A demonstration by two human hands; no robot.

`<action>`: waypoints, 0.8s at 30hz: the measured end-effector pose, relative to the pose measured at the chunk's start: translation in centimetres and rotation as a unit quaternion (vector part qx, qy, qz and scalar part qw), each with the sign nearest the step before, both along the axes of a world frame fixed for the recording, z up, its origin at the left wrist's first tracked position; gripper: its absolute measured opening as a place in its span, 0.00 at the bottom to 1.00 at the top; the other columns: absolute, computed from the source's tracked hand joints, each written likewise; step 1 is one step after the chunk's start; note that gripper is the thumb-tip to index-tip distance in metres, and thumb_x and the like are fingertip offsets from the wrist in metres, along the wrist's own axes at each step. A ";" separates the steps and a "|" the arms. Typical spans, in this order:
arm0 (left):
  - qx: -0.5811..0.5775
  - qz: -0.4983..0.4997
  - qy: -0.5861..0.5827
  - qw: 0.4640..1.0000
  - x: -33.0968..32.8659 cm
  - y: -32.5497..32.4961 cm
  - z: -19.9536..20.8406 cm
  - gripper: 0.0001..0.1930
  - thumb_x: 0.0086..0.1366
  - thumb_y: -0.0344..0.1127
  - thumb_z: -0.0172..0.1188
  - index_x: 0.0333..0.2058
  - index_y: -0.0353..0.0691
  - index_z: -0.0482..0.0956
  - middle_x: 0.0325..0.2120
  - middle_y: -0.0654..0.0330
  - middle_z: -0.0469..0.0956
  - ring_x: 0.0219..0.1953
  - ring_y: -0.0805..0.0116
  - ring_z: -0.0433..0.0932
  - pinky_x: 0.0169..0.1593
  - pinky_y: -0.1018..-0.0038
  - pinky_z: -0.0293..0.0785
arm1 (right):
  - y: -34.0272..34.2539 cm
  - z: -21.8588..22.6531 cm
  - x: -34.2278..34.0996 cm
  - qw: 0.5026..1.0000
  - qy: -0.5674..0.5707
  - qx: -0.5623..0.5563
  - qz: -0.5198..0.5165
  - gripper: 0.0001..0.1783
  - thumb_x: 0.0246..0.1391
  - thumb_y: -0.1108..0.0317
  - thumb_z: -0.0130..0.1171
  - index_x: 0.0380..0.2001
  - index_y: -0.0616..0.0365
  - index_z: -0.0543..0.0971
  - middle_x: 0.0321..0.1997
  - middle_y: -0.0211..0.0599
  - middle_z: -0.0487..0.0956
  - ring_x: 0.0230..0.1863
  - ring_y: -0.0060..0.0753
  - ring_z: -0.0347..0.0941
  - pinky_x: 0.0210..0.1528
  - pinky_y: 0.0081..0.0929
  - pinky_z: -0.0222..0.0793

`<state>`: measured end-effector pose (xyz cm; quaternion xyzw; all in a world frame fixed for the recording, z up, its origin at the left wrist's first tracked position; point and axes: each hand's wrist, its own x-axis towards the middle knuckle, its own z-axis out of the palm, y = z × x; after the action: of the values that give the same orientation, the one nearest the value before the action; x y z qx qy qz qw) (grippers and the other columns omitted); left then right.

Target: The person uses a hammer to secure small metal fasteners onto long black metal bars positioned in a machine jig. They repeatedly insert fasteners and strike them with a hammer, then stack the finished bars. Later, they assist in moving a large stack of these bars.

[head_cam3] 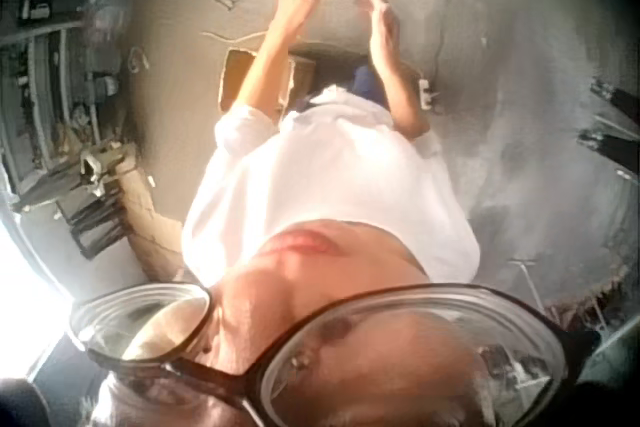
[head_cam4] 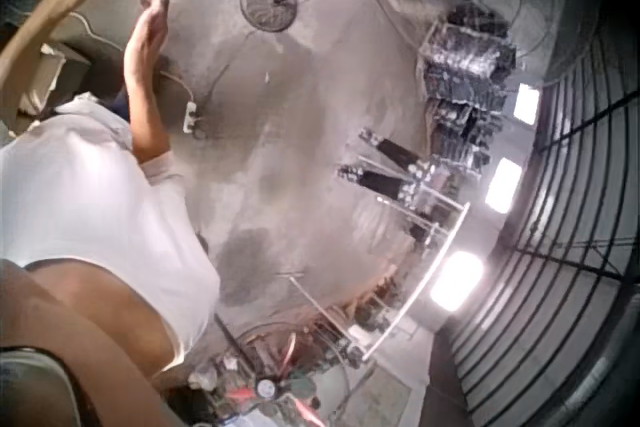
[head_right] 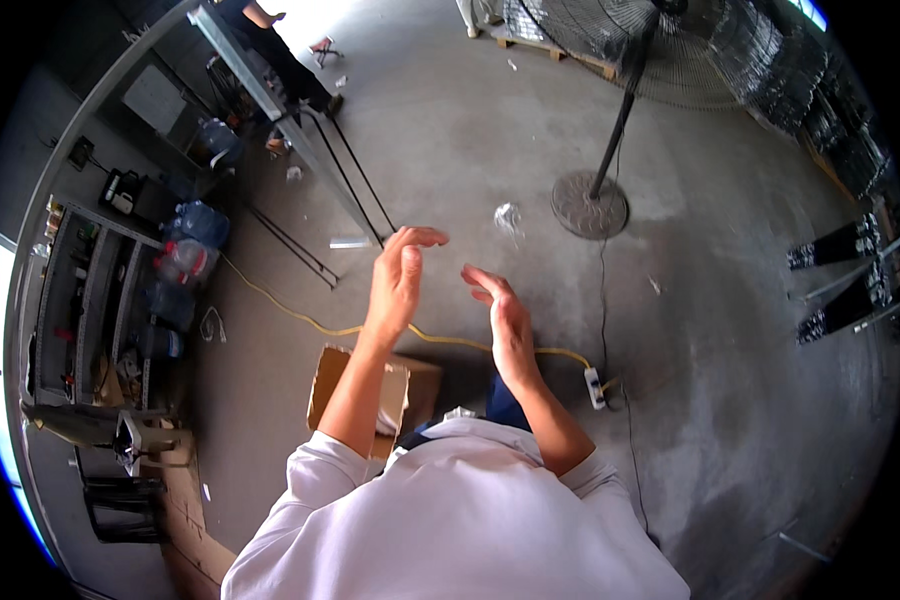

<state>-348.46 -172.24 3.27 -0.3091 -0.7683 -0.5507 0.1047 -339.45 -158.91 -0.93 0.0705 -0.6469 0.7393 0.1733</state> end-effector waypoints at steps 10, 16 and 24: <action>0.142 -0.075 -0.152 0.975 -16.1 14.3 0.6 0.36 0.65 0.59 0.25 0.62 0.37 0.42 0.64 0.55 0.40 0.66 0.60 0.36 0.65 0.65 0.34 | 7.1 3.4 -20.7 0.996 0.026 0.038 0.074 0.39 0.56 0.36 0.26 0.64 0.50 0.45 0.69 0.43 0.33 0.69 0.44 0.25 0.66 0.42 0.24; 0.165 -0.070 -0.139 0.974 -26.8 15.9 0.8 0.32 0.67 0.54 0.27 0.62 0.37 0.43 0.64 0.55 0.39 0.66 0.60 0.35 0.65 0.66 0.34 | 8.4 5.0 -32.6 0.994 0.040 0.073 0.067 0.42 0.56 0.37 0.26 0.63 0.56 0.41 0.69 0.43 0.35 0.69 0.41 0.28 0.66 0.39 0.28; 0.232 -0.070 -0.111 0.964 -43.8 12.7 3.2 0.31 0.65 0.52 0.35 0.61 0.37 0.49 0.62 0.56 0.47 0.65 0.62 0.43 0.64 0.69 0.38 | 4.7 9.1 -49.8 0.993 0.078 0.088 0.014 0.44 0.56 0.37 0.26 0.63 0.62 0.40 0.68 0.45 0.37 0.69 0.41 0.32 0.66 0.35 0.33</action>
<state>-392.28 -159.49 6.46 -0.2666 -0.6029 -0.7504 0.0484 -389.26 -154.24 8.12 0.1521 -0.6929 0.6739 0.2064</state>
